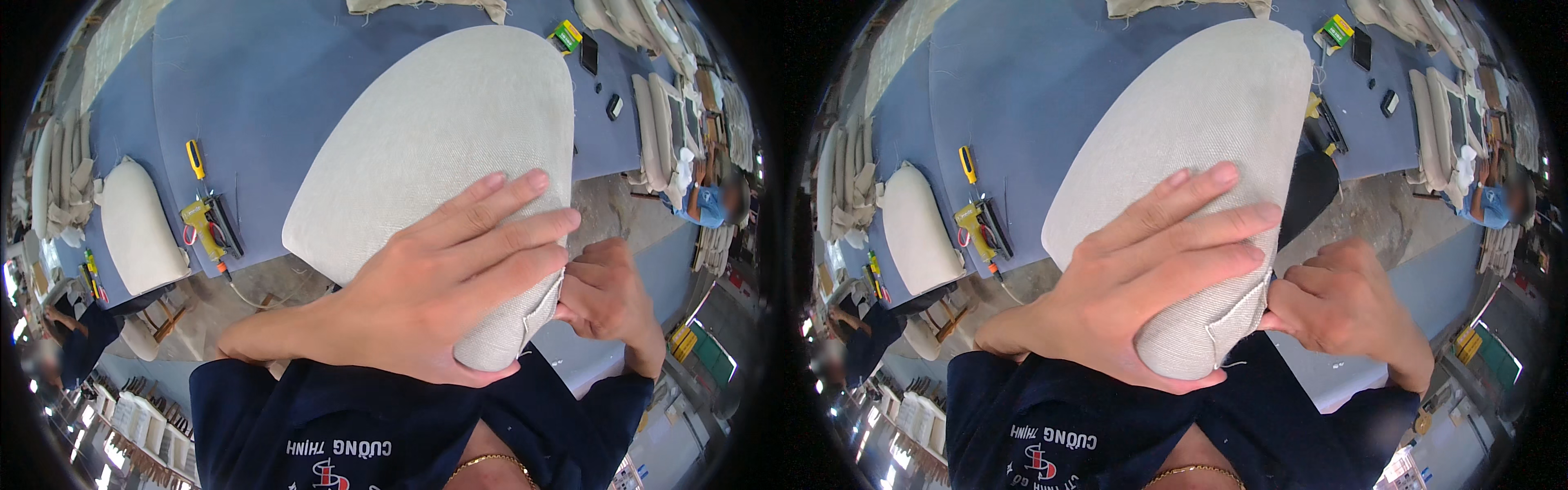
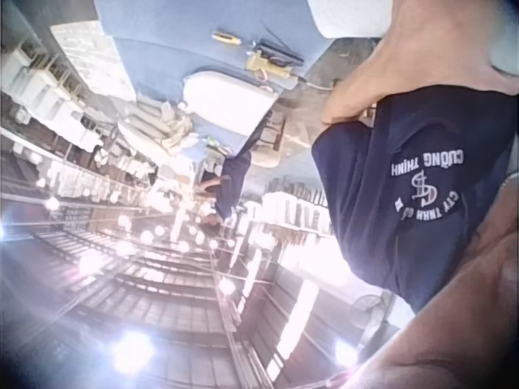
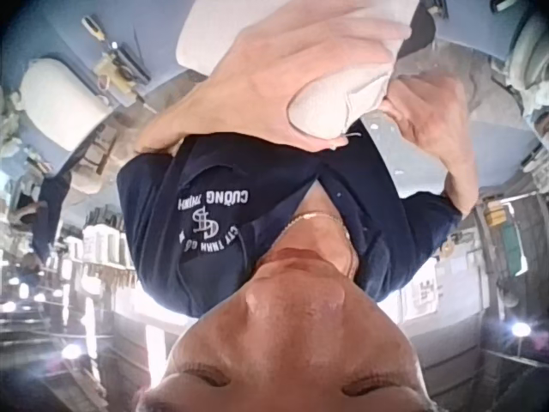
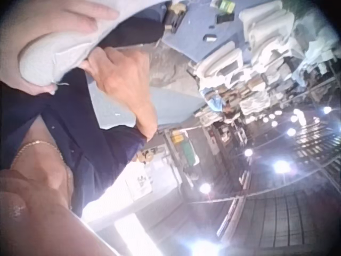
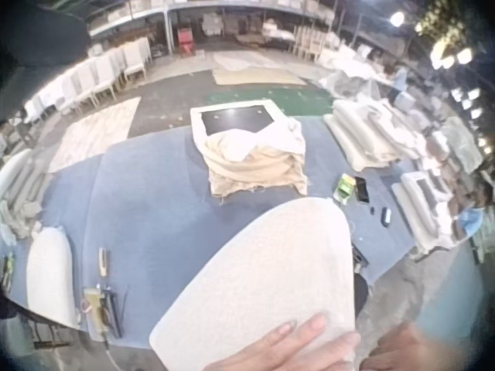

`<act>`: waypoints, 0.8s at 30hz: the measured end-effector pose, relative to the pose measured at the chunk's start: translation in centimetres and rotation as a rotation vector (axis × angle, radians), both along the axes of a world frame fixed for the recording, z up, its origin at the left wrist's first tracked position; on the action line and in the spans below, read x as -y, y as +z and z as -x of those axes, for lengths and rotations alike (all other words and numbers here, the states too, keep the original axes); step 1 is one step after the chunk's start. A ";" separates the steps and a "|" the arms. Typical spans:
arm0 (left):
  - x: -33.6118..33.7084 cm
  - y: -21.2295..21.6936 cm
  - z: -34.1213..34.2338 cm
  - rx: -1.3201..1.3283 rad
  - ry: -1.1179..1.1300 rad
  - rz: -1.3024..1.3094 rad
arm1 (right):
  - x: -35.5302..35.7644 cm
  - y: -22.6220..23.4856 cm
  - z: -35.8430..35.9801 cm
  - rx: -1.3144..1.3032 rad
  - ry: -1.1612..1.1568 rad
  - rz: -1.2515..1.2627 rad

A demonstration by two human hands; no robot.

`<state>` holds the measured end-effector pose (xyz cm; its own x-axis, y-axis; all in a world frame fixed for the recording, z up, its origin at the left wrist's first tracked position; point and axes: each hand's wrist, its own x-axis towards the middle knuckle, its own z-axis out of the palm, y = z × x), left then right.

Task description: The person is upholstering a chair component, likely an armrest or seat frame. They use a staple gun to secure fabric over a foam-covered frame, repeatedly pulling the material taut and trimming excess with scissors. The process involves folding edges and ensuring a smooth finish on the upholstered piece.

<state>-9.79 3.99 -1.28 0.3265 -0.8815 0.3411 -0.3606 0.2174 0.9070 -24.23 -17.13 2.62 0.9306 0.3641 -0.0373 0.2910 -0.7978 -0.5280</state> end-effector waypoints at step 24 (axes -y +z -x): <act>1.7 -0.5 0.8 0.060 0.109 0.101 | 2.1 -3.1 0.2 0.092 0.003 -0.323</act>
<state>-10.63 2.27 -1.78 0.3948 -0.8020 0.4481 -0.4402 0.2630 0.8585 -24.42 -19.24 -0.52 0.9234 0.3466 0.1650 0.3519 -0.5927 -0.7245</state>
